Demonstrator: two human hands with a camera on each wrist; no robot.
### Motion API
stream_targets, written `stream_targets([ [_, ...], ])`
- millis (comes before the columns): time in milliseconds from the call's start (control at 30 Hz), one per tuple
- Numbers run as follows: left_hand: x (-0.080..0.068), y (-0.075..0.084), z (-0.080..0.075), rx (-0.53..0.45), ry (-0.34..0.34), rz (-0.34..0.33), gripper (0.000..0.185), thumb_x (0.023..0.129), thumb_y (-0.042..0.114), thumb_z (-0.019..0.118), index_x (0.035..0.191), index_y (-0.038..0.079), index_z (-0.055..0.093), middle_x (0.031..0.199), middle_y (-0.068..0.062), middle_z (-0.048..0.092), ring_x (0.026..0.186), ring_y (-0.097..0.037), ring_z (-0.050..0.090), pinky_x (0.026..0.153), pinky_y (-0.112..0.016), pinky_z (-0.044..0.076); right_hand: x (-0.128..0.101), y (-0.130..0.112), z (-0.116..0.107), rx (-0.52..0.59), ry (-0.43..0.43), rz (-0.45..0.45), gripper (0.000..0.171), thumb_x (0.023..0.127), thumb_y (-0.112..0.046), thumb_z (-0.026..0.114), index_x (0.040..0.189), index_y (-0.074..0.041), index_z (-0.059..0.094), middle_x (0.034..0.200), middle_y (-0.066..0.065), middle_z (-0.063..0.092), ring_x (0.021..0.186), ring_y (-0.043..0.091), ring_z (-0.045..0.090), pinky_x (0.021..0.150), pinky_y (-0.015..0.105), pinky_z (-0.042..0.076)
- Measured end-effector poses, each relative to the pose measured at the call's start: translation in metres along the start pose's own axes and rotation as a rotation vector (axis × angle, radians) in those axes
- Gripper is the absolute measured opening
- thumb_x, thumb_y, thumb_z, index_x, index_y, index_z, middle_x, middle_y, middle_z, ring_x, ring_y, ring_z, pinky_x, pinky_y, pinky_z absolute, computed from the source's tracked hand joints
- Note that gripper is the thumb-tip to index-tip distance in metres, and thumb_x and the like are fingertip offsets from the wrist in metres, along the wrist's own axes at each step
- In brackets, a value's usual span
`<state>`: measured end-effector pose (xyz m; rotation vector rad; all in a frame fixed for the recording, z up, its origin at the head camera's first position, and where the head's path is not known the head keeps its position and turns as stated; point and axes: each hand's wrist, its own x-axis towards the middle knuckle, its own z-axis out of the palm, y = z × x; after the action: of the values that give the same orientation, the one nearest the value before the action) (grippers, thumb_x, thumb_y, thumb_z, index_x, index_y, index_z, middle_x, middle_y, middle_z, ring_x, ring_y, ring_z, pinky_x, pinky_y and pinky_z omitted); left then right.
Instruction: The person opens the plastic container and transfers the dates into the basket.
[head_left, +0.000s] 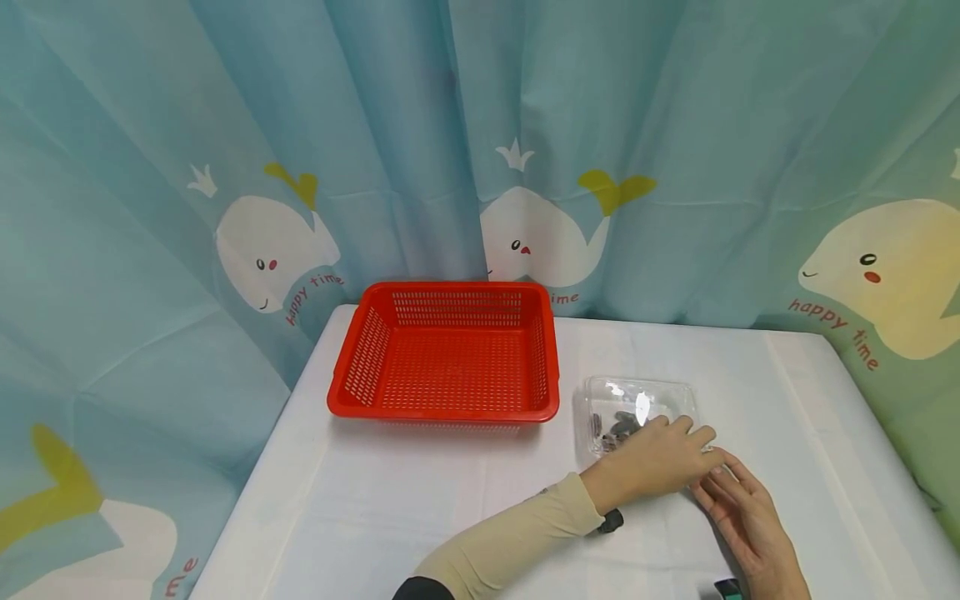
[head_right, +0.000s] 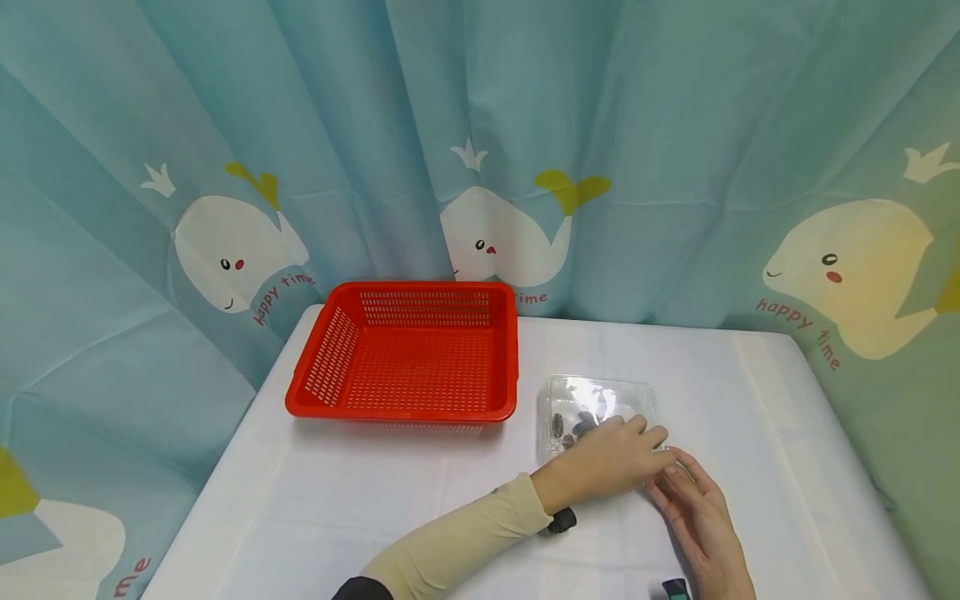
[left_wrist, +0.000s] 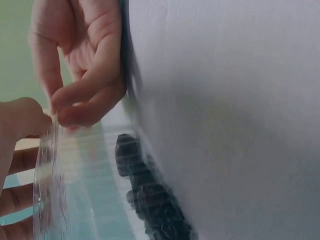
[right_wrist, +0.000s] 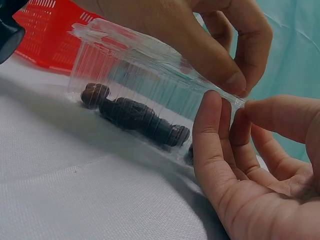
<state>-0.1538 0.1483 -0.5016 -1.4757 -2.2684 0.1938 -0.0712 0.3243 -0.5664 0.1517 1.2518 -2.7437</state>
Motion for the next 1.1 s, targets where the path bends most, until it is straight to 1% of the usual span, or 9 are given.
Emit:
stream_targets([
  [100, 0.0002, 0.0028, 0.0033, 0.03, 0.041, -0.009, 0.029, 0.104, 0.045, 0.056, 0.131, 0.039, 0.066, 0.127, 0.015, 0.065, 0.102, -0.004, 0.066, 0.074, -0.018, 0.055, 0.0005, -0.0001, 0.0, -0.005, -0.008, 0.001, 0.042, 0.109, 0.003, 0.037, 0.127, -0.017, 0.069, 0.124, -0.003, 0.07, 0.114, 0.014, 0.072, 0.097, 0.026, 0.059],
  [200, 0.0003, 0.0045, 0.0047, 0.05, 0.063, -0.017, 0.028, 0.106, 0.042, 0.053, 0.13, 0.038, 0.066, 0.121, 0.015, 0.066, 0.098, -0.004, 0.066, 0.071, -0.017, 0.054, 0.0007, -0.0004, 0.0003, -0.027, -0.001, 0.002, 0.042, 0.109, 0.003, 0.038, 0.126, -0.019, 0.069, 0.124, -0.005, 0.07, 0.114, 0.013, 0.073, 0.097, 0.025, 0.059],
  [300, 0.0002, 0.0054, 0.0049, 0.065, 0.063, -0.023, 0.027, 0.106, 0.041, 0.052, 0.129, 0.038, 0.066, 0.117, 0.015, 0.066, 0.096, -0.003, 0.066, 0.071, -0.017, 0.054, 0.0009, -0.0009, 0.0009, -0.044, 0.003, 0.005, 0.042, 0.11, 0.002, 0.038, 0.126, -0.02, 0.069, 0.124, -0.006, 0.07, 0.113, 0.012, 0.073, 0.097, 0.025, 0.059],
  [533, 0.0002, 0.0063, 0.0033, 0.085, 0.057, -0.036, 0.025, 0.106, 0.042, 0.052, 0.126, 0.038, 0.067, 0.109, 0.014, 0.064, 0.092, -0.003, 0.064, 0.07, -0.017, 0.053, 0.0001, -0.001, 0.0016, -0.038, -0.004, 0.006, 0.041, 0.11, 0.002, 0.039, 0.128, -0.02, 0.068, 0.123, -0.006, 0.071, 0.114, 0.012, 0.073, 0.098, 0.025, 0.058],
  [667, 0.0003, 0.0072, 0.0037, 0.089, 0.05, -0.043, 0.024, 0.106, 0.042, 0.051, 0.124, 0.038, 0.067, 0.107, 0.014, 0.064, 0.091, -0.003, 0.064, 0.069, -0.016, 0.052, -0.0008, -0.0005, 0.0012, -0.063, 0.017, 0.01, 0.04, 0.11, 0.001, 0.04, 0.127, -0.021, 0.068, 0.123, -0.007, 0.071, 0.113, 0.011, 0.073, 0.098, 0.025, 0.058],
  [767, 0.0011, 0.0077, 0.0041, 0.084, 0.062, -0.052, 0.022, 0.108, 0.042, 0.049, 0.119, 0.037, 0.067, 0.104, 0.014, 0.065, 0.089, -0.002, 0.064, 0.067, -0.016, 0.051, -0.0009, -0.0006, 0.0008, -0.086, 0.037, 0.018, 0.039, 0.11, 0.0, 0.041, 0.126, -0.024, 0.068, 0.122, -0.008, 0.071, 0.112, 0.01, 0.073, 0.097, 0.025, 0.059],
  [900, 0.0017, 0.0075, 0.0037, 0.078, 0.076, -0.066, 0.02, 0.107, 0.044, 0.05, 0.114, 0.036, 0.067, 0.1, 0.015, 0.065, 0.085, -0.001, 0.063, 0.065, -0.016, 0.051, -0.0005, -0.0007, -0.0002, -0.102, 0.051, 0.027, 0.038, 0.11, -0.002, 0.043, 0.125, -0.026, 0.068, 0.121, -0.009, 0.07, 0.111, 0.009, 0.072, 0.095, 0.024, 0.059],
  [967, 0.0012, 0.0073, 0.0031, 0.08, 0.073, -0.065, 0.02, 0.107, 0.044, 0.051, 0.114, 0.036, 0.067, 0.101, 0.016, 0.065, 0.085, -0.001, 0.063, 0.065, -0.016, 0.051, -0.0007, -0.0008, -0.0005, -0.099, 0.046, 0.027, 0.038, 0.11, -0.002, 0.042, 0.125, -0.026, 0.068, 0.121, -0.008, 0.07, 0.111, 0.009, 0.072, 0.096, 0.024, 0.059],
  [1100, -0.0014, 0.0072, 0.0016, 0.077, 0.065, -0.046, 0.027, 0.105, 0.049, 0.052, 0.127, 0.039, 0.065, 0.109, 0.016, 0.065, 0.092, -0.002, 0.064, 0.067, -0.015, 0.051, -0.0012, -0.0005, 0.0003, -0.107, 0.036, 0.018, 0.038, 0.11, -0.002, 0.041, 0.126, -0.024, 0.068, 0.122, -0.009, 0.069, 0.112, 0.009, 0.072, 0.098, 0.023, 0.058],
])
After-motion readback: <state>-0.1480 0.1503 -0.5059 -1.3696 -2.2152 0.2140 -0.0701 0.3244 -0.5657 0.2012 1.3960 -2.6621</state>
